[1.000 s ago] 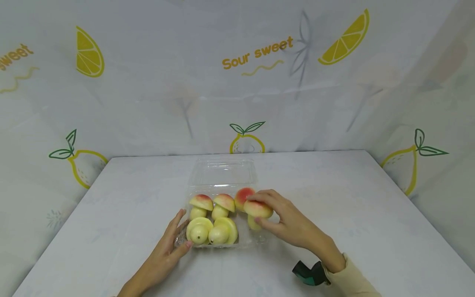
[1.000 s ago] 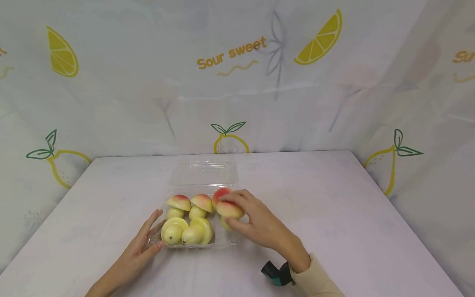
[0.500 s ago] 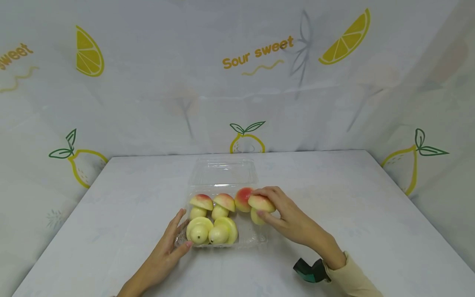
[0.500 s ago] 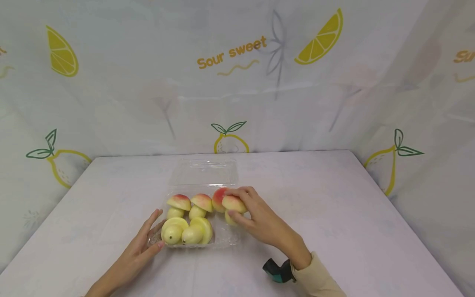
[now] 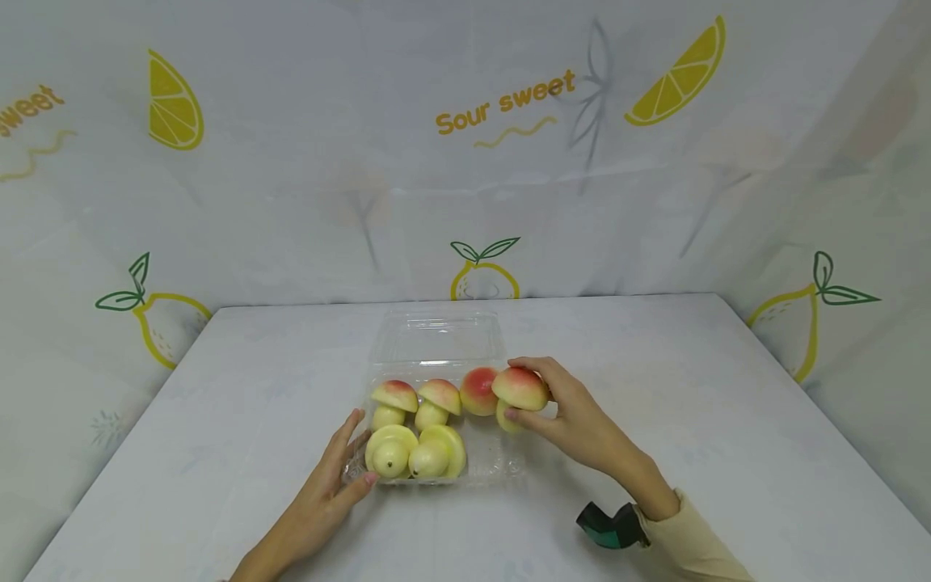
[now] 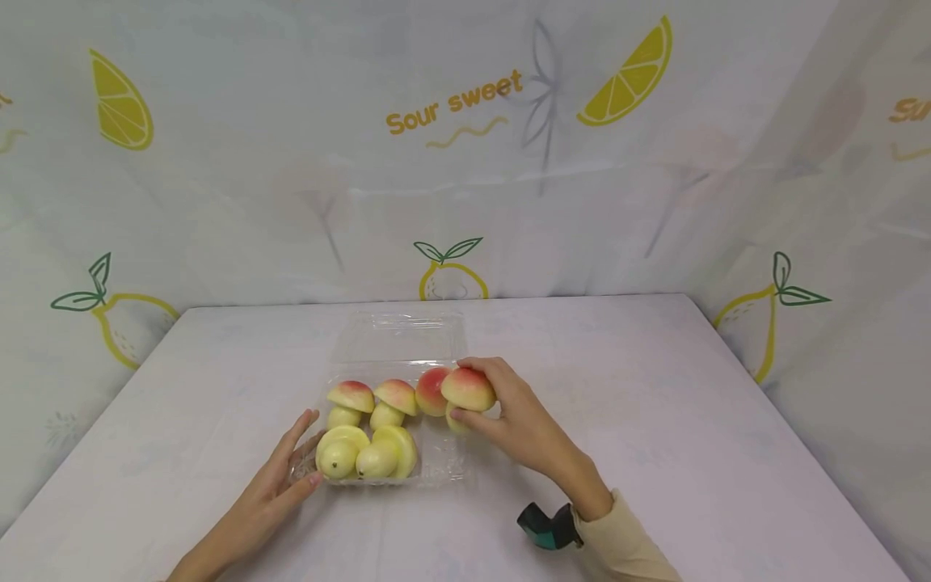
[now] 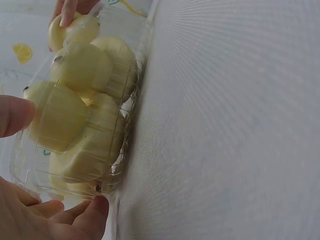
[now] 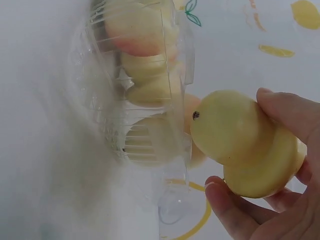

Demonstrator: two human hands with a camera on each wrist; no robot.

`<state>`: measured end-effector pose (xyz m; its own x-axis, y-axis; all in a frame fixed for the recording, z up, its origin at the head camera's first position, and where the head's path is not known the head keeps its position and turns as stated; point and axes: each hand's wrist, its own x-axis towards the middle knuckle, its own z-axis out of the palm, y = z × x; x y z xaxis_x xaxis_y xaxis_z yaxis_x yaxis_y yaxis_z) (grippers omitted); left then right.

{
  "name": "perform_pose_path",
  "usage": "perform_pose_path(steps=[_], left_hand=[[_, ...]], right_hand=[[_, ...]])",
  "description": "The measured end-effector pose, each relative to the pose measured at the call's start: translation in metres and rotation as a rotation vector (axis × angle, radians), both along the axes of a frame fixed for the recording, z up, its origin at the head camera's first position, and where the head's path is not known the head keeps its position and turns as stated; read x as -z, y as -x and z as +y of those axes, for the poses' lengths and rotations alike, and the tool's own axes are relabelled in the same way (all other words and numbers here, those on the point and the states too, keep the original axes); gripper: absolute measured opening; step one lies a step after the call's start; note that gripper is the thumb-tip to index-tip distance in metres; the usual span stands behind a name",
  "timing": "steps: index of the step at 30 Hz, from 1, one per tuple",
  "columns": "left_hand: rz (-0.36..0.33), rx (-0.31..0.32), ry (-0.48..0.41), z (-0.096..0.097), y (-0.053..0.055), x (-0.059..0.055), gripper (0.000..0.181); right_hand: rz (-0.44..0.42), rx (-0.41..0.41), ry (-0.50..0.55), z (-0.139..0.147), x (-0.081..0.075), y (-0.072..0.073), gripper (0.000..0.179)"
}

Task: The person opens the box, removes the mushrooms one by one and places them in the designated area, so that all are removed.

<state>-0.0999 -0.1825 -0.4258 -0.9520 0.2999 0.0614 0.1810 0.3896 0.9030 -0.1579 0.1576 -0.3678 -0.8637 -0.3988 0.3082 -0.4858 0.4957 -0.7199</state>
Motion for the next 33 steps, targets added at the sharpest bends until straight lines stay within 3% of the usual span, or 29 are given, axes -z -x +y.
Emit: perform_pose_path(steps=[8, 22, 33], left_hand=[[-0.01, -0.005, -0.002, 0.0, 0.0, 0.0, 0.081], [0.001, -0.002, 0.0, -0.001, 0.0, 0.001, 0.081], [-0.005, -0.008, 0.015, -0.001, 0.0, 0.003, 0.08]], right_hand=[[-0.019, 0.054, 0.02, 0.008, -0.002, 0.004, 0.064], [-0.1, 0.071, 0.141, 0.022, 0.0, 0.013, 0.059], [-0.11, 0.117, 0.152, 0.033, 0.0, 0.018, 0.059]])
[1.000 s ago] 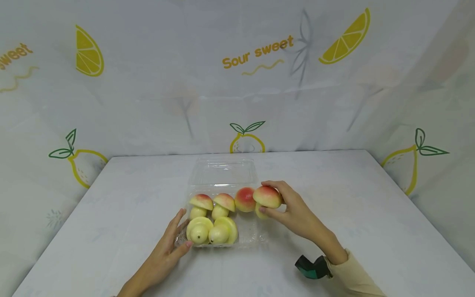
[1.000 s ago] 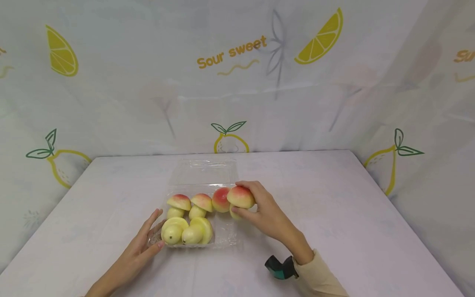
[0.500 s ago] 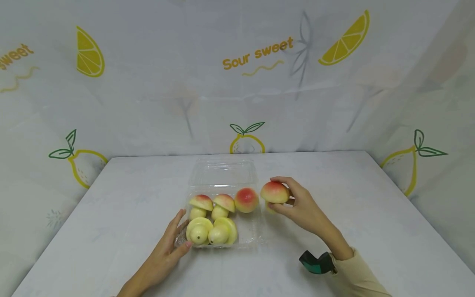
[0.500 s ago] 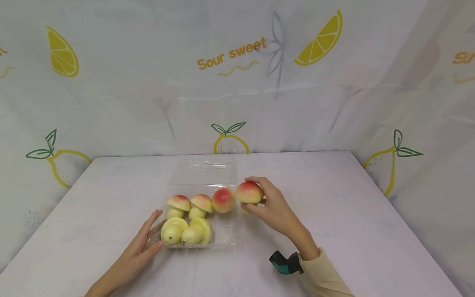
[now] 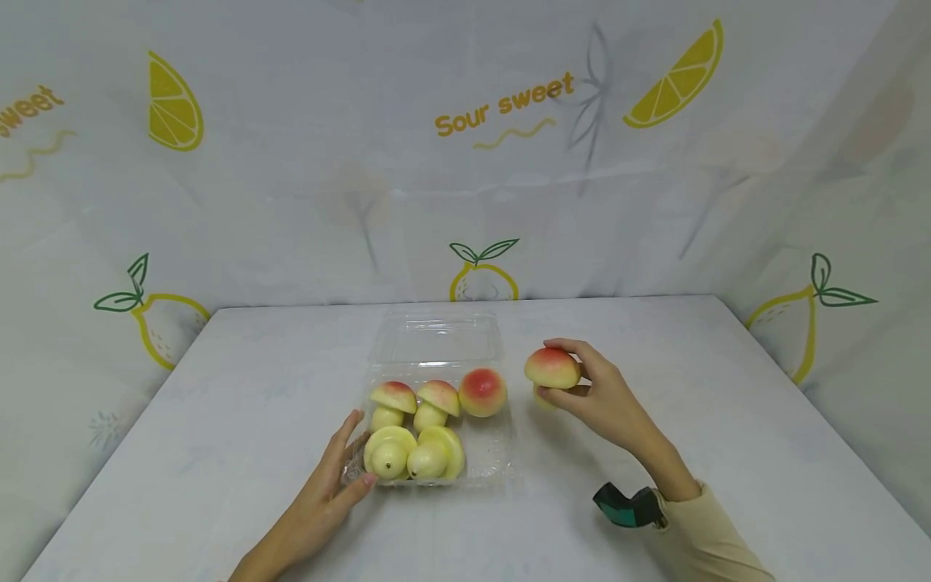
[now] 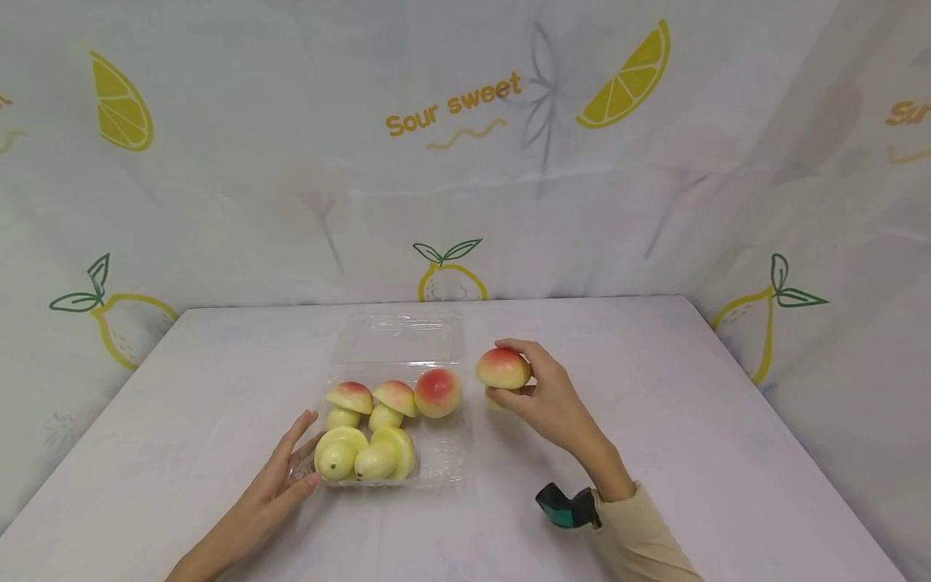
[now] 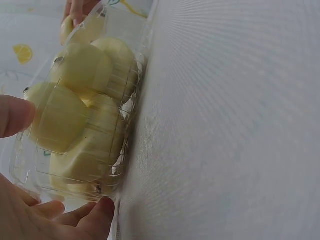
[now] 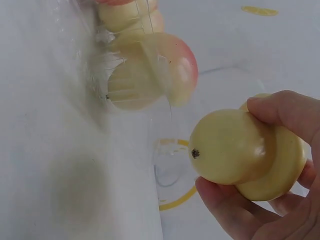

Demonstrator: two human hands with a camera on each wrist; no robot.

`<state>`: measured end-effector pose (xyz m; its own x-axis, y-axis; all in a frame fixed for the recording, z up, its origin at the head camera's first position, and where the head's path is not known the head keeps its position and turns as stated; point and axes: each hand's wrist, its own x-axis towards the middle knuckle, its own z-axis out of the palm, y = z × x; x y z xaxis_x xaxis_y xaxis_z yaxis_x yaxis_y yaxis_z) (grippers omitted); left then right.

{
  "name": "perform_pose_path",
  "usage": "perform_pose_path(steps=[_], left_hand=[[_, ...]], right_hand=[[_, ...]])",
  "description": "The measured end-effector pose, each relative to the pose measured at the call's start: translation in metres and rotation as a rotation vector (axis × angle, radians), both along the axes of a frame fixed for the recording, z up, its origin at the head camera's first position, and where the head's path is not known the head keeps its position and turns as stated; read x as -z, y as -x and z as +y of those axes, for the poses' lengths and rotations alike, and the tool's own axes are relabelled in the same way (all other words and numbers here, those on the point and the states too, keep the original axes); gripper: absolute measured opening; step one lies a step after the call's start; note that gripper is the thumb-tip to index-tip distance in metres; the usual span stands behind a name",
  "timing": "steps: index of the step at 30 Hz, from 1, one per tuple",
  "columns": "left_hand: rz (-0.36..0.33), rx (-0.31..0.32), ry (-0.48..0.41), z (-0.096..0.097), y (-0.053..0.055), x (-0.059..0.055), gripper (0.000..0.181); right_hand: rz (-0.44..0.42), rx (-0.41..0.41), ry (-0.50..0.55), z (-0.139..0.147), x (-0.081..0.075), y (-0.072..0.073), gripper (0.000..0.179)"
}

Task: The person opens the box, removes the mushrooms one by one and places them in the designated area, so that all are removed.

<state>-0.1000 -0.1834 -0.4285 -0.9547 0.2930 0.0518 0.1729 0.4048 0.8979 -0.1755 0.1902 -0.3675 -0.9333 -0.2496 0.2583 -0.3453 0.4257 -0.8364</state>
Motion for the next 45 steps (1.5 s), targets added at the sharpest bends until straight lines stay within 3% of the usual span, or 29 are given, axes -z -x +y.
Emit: perform_pose_path(steps=[27, 36, 45], left_hand=[[-0.023, 0.032, 0.009, -0.001, 0.002, 0.0, 0.08], [-0.01, 0.074, -0.018, -0.003, 0.003, -0.001, 0.079], [0.004, 0.098, 0.0, -0.005, 0.004, 0.002, 0.074]], right_hand=[[-0.066, 0.052, -0.025, 0.013, 0.007, 0.012, 0.058], [-0.077, 0.07, -0.065, 0.019, 0.013, 0.02, 0.059], [-0.069, 0.084, -0.181, 0.027, 0.02, 0.036, 0.06]])
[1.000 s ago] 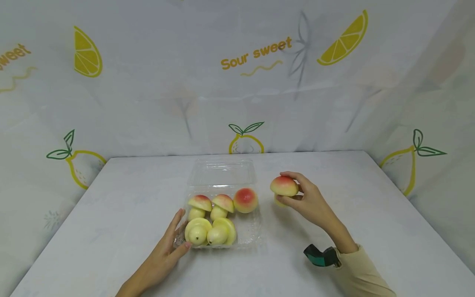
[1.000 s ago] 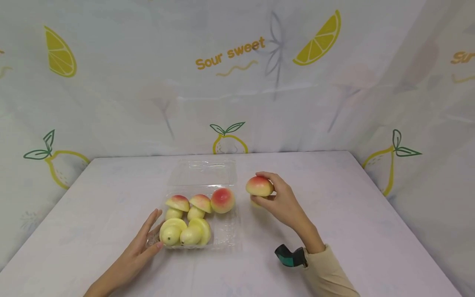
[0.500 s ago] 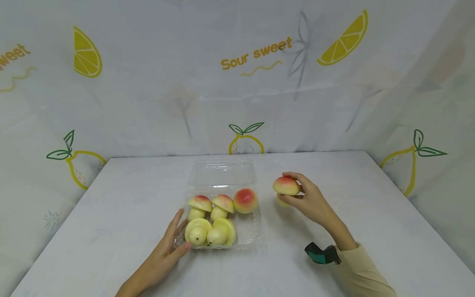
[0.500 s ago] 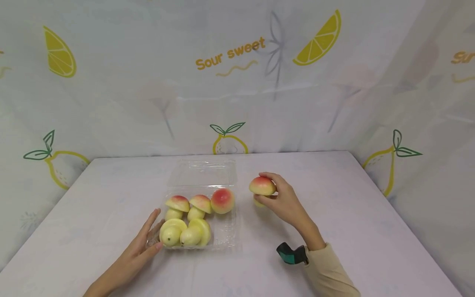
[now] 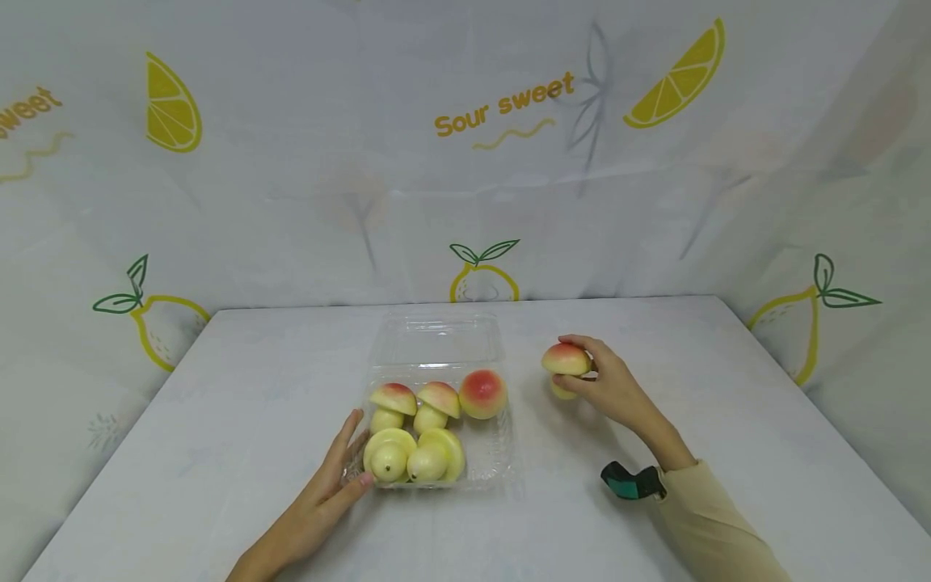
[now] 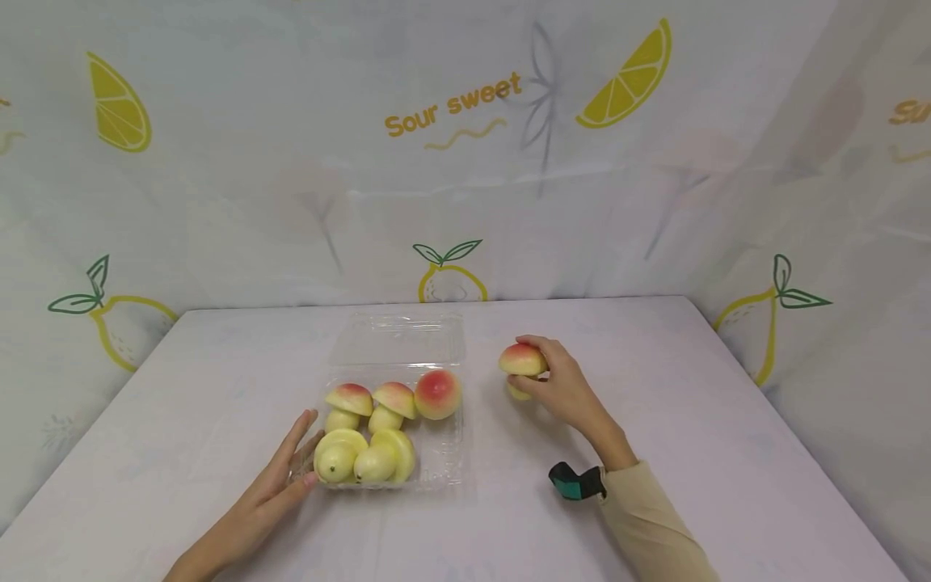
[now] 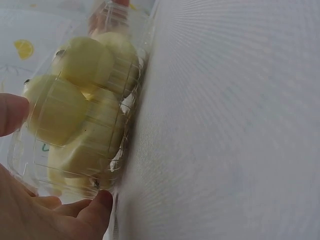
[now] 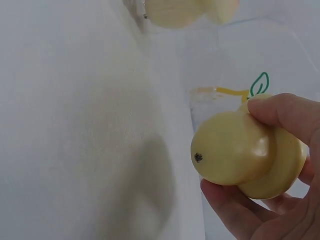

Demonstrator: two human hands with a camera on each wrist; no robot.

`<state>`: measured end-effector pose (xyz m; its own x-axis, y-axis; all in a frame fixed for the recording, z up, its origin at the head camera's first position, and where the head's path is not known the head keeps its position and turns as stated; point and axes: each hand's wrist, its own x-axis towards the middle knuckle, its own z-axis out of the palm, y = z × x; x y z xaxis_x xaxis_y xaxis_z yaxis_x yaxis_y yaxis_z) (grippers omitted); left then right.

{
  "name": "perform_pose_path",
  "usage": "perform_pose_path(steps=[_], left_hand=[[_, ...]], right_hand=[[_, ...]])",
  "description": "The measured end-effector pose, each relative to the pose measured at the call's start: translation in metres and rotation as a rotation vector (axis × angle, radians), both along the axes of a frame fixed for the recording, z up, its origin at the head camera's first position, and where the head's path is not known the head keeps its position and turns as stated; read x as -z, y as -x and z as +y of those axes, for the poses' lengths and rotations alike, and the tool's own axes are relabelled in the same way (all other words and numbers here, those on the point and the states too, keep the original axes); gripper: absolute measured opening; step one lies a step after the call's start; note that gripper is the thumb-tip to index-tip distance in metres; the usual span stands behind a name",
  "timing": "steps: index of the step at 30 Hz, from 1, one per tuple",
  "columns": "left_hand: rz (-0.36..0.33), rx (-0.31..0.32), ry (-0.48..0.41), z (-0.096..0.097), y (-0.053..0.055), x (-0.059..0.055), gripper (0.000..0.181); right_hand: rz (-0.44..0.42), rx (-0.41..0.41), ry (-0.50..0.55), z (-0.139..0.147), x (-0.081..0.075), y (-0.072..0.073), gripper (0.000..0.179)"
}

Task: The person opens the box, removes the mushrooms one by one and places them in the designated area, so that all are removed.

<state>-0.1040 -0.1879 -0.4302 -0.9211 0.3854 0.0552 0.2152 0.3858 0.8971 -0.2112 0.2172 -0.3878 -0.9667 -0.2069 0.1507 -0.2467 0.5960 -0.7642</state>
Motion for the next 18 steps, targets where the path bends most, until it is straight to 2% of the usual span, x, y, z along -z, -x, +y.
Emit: perform_pose_path(steps=[8, 18], left_hand=[[0.003, 0.004, -0.02, 0.0, 0.0, -0.002, 0.077], [0.022, 0.006, 0.005, -0.002, 0.002, 0.0, 0.081]], right_hand=[[0.02, -0.009, -0.069, 0.008, 0.005, 0.013, 0.06], [-0.01, 0.001, -0.079, 0.016, 0.007, 0.018, 0.061]])
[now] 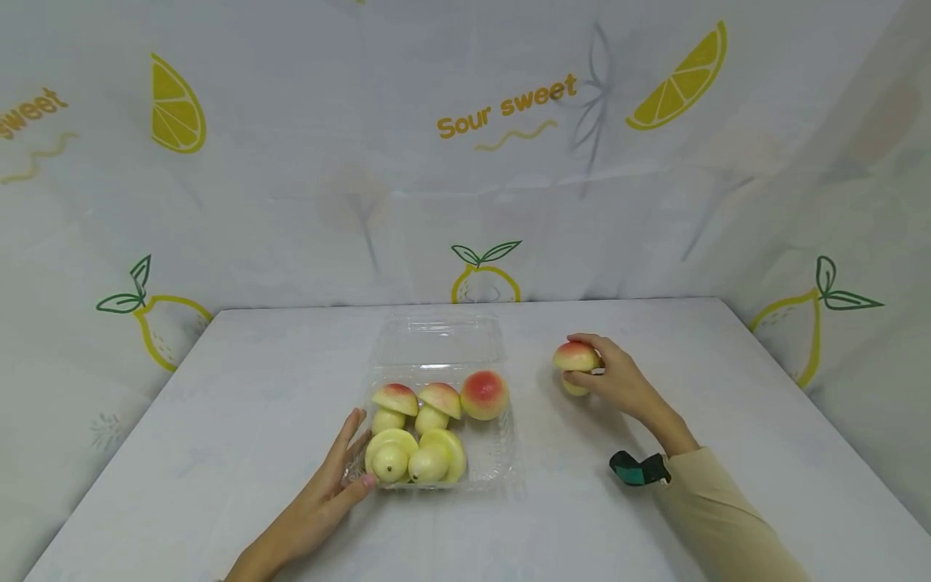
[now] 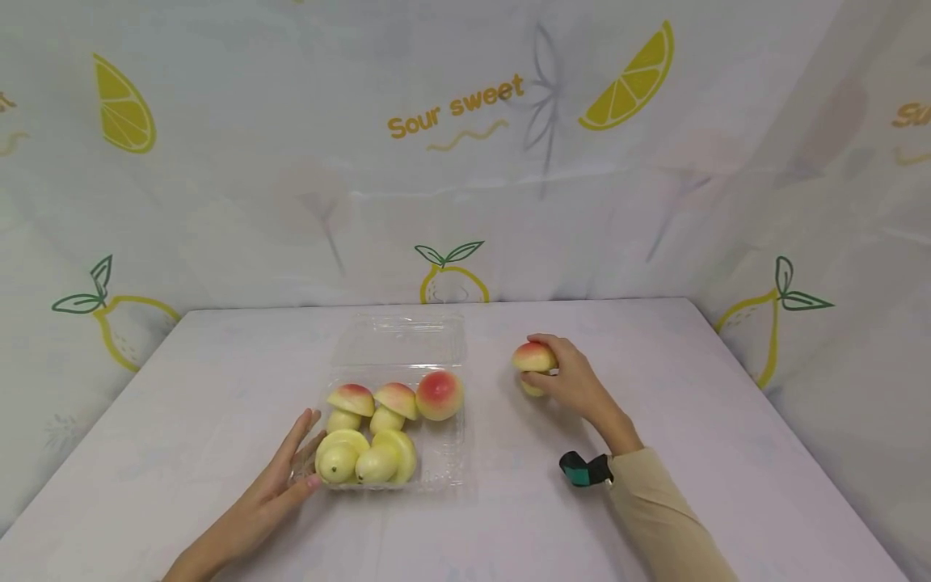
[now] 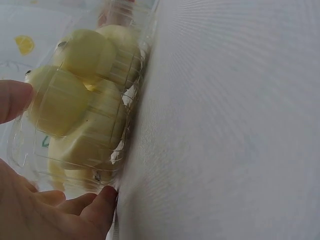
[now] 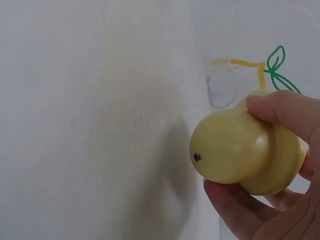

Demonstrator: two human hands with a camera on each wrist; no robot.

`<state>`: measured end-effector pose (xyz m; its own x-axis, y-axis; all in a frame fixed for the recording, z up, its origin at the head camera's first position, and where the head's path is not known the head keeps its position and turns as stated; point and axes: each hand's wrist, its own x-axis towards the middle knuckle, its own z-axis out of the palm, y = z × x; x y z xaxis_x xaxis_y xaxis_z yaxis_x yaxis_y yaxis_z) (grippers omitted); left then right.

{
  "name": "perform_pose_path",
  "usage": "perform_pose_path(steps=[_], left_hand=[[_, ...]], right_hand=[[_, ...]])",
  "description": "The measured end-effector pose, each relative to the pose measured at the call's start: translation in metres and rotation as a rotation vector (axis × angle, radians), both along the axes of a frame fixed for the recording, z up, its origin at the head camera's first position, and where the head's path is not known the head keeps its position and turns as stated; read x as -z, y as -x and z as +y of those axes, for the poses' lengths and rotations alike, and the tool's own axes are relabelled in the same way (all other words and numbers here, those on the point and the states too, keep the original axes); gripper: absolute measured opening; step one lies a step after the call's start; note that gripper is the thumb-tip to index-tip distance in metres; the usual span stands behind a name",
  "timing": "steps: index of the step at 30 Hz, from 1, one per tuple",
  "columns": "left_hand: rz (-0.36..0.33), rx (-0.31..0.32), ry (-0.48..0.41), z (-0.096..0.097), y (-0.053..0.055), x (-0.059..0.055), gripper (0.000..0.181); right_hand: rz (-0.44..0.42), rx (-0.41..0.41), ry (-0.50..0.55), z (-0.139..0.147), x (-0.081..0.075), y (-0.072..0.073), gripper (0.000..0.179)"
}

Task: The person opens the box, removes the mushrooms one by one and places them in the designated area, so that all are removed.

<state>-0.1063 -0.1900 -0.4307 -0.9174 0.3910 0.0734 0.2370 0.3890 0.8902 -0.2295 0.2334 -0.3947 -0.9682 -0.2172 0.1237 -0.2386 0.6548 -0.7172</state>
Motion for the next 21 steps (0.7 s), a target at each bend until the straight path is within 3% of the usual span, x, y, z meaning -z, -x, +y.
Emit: perform_pose_path(steps=[6, 21], left_hand=[[0.01, -0.027, 0.028, -0.001, 0.0, 0.0, 0.081], [-0.006, -0.055, 0.001, -0.002, 0.001, 0.0, 0.083]], right_hand=[[-0.007, 0.009, -0.022, 0.004, 0.002, 0.003, 0.062], [-0.043, 0.018, -0.043, 0.012, 0.005, 0.012, 0.063]])
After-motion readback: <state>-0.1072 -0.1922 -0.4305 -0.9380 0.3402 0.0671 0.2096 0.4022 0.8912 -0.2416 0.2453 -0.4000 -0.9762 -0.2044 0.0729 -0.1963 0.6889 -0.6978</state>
